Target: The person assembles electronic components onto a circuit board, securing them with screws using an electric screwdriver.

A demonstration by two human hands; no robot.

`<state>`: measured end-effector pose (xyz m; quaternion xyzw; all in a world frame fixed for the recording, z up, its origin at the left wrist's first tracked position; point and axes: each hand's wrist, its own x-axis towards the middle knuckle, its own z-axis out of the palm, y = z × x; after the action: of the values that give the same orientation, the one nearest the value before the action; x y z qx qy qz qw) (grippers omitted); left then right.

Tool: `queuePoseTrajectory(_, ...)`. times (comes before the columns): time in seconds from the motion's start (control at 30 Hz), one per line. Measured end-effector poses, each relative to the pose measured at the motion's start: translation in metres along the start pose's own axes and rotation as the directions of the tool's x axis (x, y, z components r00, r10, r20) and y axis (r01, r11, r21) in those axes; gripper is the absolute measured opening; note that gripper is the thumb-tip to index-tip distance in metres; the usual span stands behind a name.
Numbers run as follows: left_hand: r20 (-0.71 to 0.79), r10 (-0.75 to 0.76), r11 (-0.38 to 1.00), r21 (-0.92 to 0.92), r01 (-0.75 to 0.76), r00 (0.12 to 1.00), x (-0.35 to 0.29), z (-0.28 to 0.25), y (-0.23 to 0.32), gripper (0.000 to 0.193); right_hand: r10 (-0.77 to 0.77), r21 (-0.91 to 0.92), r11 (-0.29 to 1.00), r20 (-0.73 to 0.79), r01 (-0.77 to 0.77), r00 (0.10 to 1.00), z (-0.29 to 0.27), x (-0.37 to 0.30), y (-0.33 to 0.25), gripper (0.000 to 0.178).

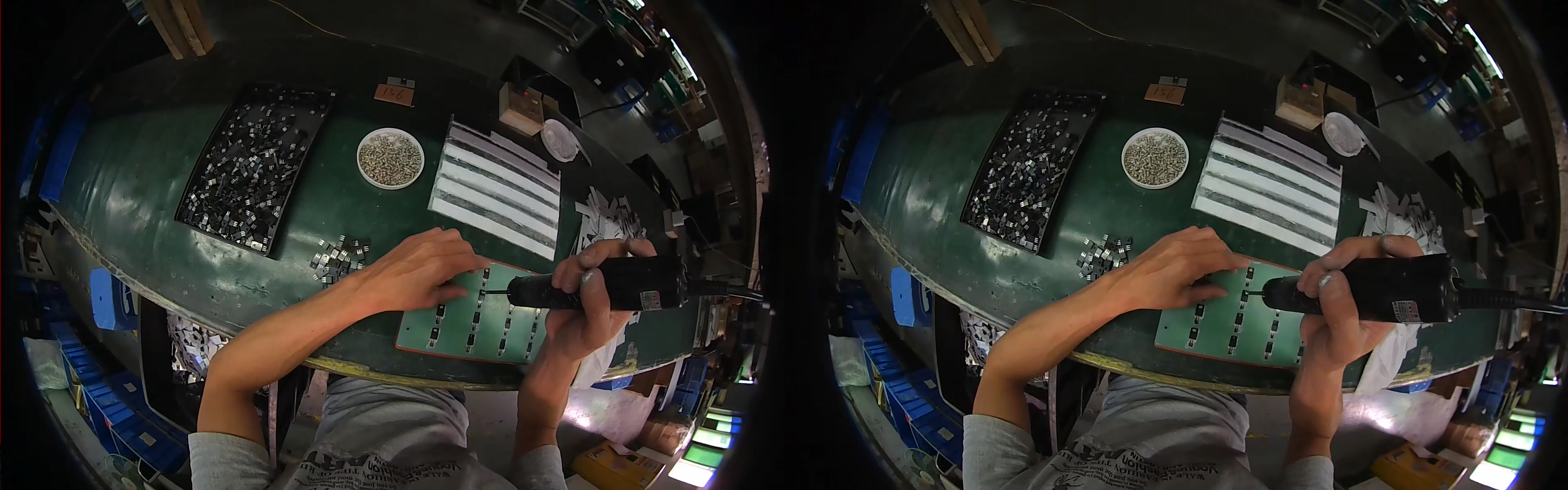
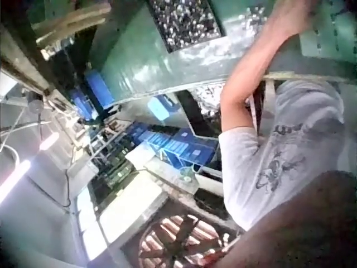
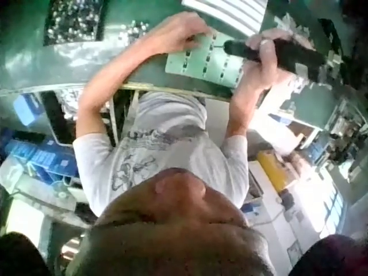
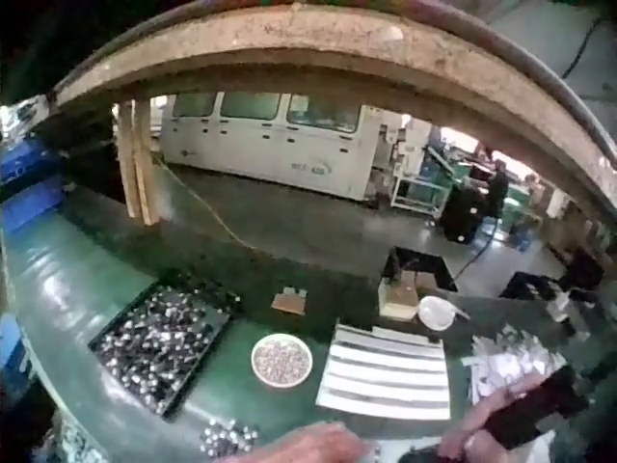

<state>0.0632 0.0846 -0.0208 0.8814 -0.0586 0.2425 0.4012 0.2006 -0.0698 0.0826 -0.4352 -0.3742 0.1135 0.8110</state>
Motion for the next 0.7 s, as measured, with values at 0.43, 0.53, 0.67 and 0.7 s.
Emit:
queuePoseTrajectory(0.43,0.005,-0.034,0.999,-0.036,0.034,0.999,0.001,0.000,-0.001,0.055,0.032,-0.030,0.999,0.037,-0.031,0.999,0.005,0.003,0.002,0.063)
queuePoseTrajectory(0.53,0.007,-0.038,0.999,-0.031,0.039,0.999,0.000,-0.002,-0.001,0.054,0.035,-0.035,0.999,0.053,-0.034,0.998,0.006,0.003,0.006,0.061)
queuePoseTrajectory(0.67,0.032,-0.061,0.998,-0.015,0.062,0.998,0.000,-0.007,0.001,0.053,0.058,-0.157,0.987,0.113,-0.040,0.992,0.007,-0.001,0.010,0.062)
queuePoseTrajectory(0.7,0.039,-0.075,0.997,-0.007,0.076,0.996,0.000,-0.011,0.002,0.052,0.056,-0.152,0.988,0.109,-0.039,0.992,0.006,-0.002,0.010,0.062)
